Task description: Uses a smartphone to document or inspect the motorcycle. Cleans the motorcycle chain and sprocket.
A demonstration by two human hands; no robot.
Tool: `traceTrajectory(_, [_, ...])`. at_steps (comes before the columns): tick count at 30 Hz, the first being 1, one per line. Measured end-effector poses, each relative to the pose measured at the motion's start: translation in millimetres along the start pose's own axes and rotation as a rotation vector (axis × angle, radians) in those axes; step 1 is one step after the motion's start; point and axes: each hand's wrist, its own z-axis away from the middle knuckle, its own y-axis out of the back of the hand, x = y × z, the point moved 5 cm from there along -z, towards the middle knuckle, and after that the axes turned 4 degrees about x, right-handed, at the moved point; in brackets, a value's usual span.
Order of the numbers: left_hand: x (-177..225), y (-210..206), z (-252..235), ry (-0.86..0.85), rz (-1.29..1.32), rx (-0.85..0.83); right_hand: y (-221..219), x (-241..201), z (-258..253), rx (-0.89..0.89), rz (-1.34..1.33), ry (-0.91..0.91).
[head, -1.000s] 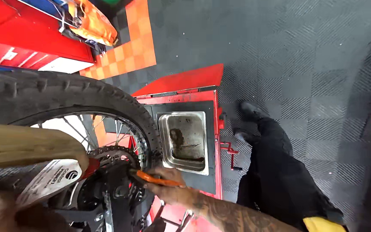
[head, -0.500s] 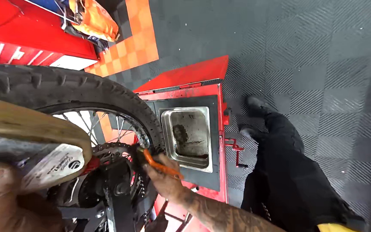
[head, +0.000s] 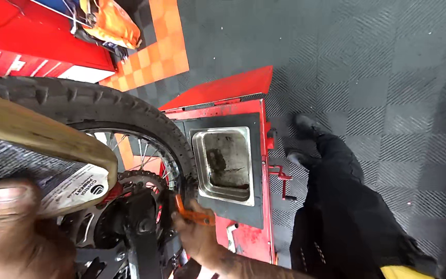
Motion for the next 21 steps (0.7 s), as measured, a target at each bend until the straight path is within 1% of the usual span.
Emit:
traceTrajectory(2, [-5,0,-2,0.002,0.01,0.009,-2,-22,-23,0.06,-0.012,0.145])
traceTrajectory(3, [-8,2,-4,-0.031,0.032,0.013,-4,-23,-28,0.046,0.008,0.186])
traceTrajectory(4, [-9,7,-5,-0.071,0.056,0.012,-6,-17,-19,0.014,0.02,0.17])
traceTrajectory(5, [-10,8,-8,-0.094,0.077,0.015,-4,-7,-9,-0.03,0.027,0.113])
traceTrajectory(6, [-10,5,-10,-0.106,0.095,0.027,1,2,-8,-0.077,0.021,0.059])
traceTrajectory(7, [-9,3,-10,-0.101,0.103,0.028,5,3,-10,-0.086,0.01,0.015])
traceTrajectory(9, [-5,4,-10,-0.112,0.113,0.029,7,-22,-29,-0.064,-0.036,-0.025])
traceTrajectory(11, [1,5,-10,-0.142,0.118,0.032,4,-55,-62,-0.105,-0.092,0.038])
traceTrajectory(12, [3,5,-10,-0.149,0.111,0.039,2,-61,-73,-0.144,-0.111,0.075])
traceTrajectory(13, [5,6,-9,-0.15,0.099,0.043,2,-55,-75,-0.162,-0.127,0.094])
traceTrajectory(16, [3,4,-11,-0.163,0.084,0.072,12,-9,-68,-0.147,-0.115,0.067])
traceTrajectory(17, [3,4,-12,-0.156,0.07,0.074,13,-7,-63,-0.117,-0.127,0.09])
traceTrajectory(18, [2,-1,-14,-0.158,0.061,0.082,13,-18,-66,-0.085,-0.151,0.159])
traceTrajectory(20, [-5,-3,-14,-0.167,0.045,0.091,6,-41,-67,-0.089,-0.153,0.286])
traceTrajectory(21, [-7,0,-13,-0.17,0.051,0.088,2,-39,-60,-0.106,-0.121,0.318])
